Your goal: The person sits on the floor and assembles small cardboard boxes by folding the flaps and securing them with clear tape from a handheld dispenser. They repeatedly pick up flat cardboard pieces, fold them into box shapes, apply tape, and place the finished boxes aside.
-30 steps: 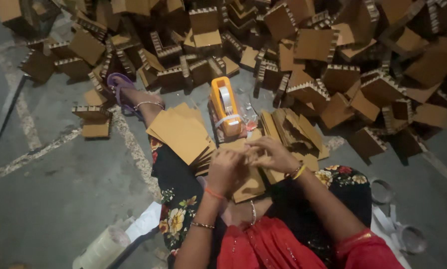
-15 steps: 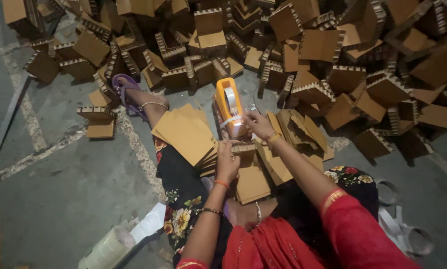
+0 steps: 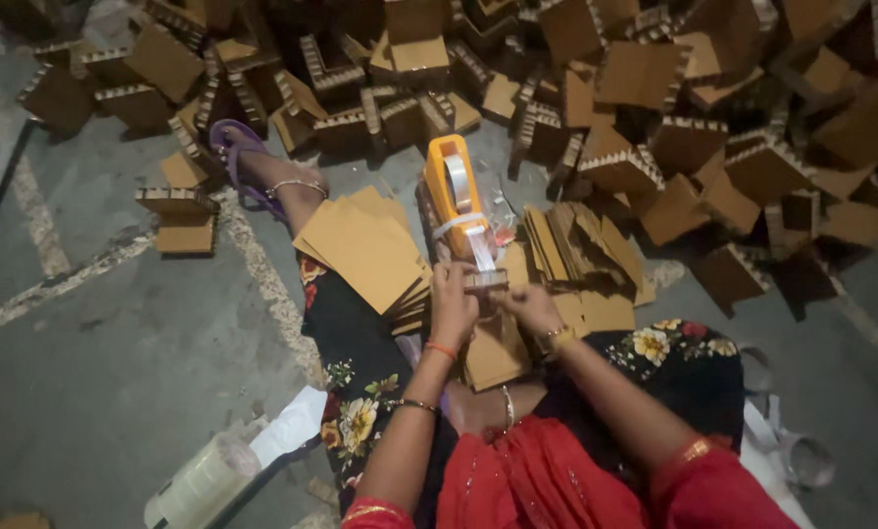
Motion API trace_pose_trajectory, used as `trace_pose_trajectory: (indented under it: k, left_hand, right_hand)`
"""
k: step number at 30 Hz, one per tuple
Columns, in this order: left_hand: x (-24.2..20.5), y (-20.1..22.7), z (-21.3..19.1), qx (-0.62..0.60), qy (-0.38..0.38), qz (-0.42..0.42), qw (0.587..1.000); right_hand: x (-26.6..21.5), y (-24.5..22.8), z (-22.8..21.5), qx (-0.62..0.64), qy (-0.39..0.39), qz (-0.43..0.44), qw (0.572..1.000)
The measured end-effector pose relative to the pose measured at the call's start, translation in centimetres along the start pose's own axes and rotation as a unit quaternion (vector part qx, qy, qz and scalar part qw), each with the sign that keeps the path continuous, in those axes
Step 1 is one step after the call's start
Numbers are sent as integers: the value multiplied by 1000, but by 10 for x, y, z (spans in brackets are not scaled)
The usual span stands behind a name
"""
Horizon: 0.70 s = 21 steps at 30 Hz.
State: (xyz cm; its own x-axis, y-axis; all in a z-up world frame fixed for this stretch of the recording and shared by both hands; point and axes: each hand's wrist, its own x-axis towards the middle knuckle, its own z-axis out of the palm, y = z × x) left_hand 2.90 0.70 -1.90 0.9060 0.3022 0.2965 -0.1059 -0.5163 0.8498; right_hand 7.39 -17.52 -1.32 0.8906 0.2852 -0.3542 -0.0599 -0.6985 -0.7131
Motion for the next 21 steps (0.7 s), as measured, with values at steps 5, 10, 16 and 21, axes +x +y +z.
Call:
trace_pose_trajectory:
  k: [5,10,16,21]
  left_hand:
    - [1,9,-8,-15,-8,-2,1000]
    - [1,7,-7,0,-20,-3,1000]
    - [6,0,-2,20,-17,5,1000]
    - [-17,21,-6,12,-8,94,996]
  right_hand:
    - [36,-2,-10,-303,162,-232,910]
    - [115,18,0,138,-94,-215,962]
    - [186,21,8,21,-154,-117,981]
    - [117,1,-12,-4,-242,-50,969]
